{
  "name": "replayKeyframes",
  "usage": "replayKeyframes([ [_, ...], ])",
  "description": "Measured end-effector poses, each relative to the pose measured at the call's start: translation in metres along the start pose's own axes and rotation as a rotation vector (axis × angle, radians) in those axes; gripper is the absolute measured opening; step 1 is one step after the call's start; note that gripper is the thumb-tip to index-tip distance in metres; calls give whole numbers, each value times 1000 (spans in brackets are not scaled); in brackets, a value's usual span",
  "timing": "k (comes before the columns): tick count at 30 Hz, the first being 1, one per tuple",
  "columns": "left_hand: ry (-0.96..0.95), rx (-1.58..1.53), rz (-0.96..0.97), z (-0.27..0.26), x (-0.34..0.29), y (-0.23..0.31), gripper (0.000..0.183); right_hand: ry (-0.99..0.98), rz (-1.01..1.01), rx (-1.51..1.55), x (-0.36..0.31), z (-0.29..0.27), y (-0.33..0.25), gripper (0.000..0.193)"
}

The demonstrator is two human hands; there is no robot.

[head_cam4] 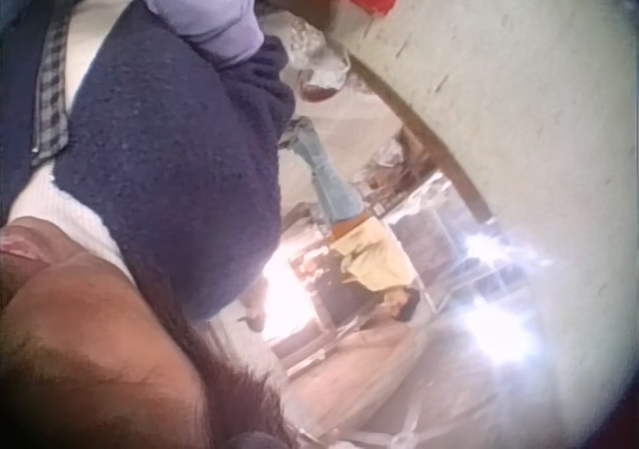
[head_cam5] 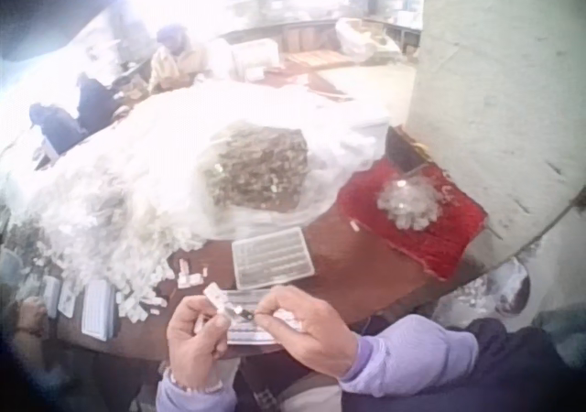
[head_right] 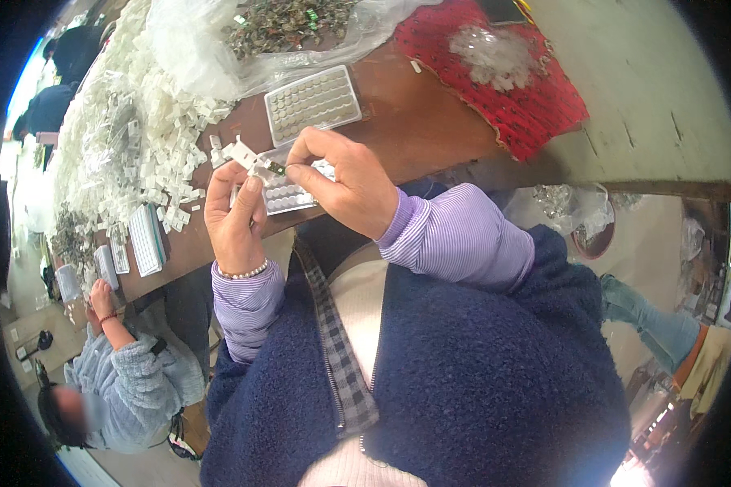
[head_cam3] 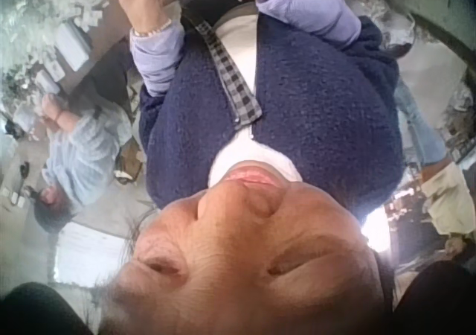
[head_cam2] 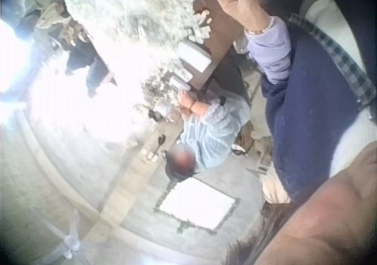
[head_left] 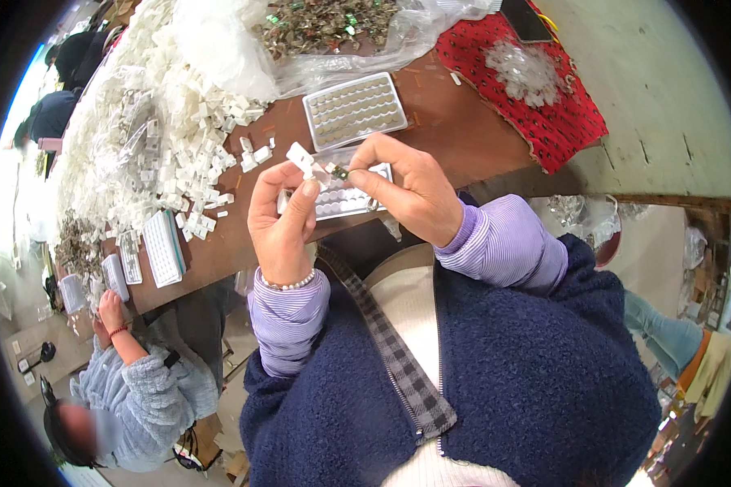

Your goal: The person repeatedly picks small white plastic housings and metal components from a table, inserts the metal parts into the housings, and places the assembled units into a white tray. The person also uses a lighter to briefly heat the components during assembly.

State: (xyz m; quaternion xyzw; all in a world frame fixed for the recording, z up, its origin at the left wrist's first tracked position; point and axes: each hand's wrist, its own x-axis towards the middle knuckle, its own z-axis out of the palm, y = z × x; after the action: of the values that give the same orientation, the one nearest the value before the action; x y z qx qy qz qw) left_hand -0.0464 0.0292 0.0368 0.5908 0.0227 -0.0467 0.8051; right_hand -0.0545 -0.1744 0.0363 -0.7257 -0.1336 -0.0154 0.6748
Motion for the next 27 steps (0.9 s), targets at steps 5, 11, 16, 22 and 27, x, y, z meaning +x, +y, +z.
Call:
replayKeyframes([
  [5,-68,385,246,0,-2,-9,23,-31,53,78,2,8,-1,3],
  [11,-215,552,321,-16,11,-4,23,-259,20,-153,10,-2,-4,4],
  [16,-306,743,405,-9,14,-1,20,-308,-256,-530,16,-15,-5,11],
  [22,-108,447,119,18,-3,-12,16,39,-482,-742,3,-22,5,15],
  [27,-41,7,-134,31,-5,-20,14,108,-312,-563,-10,-24,15,12],
])
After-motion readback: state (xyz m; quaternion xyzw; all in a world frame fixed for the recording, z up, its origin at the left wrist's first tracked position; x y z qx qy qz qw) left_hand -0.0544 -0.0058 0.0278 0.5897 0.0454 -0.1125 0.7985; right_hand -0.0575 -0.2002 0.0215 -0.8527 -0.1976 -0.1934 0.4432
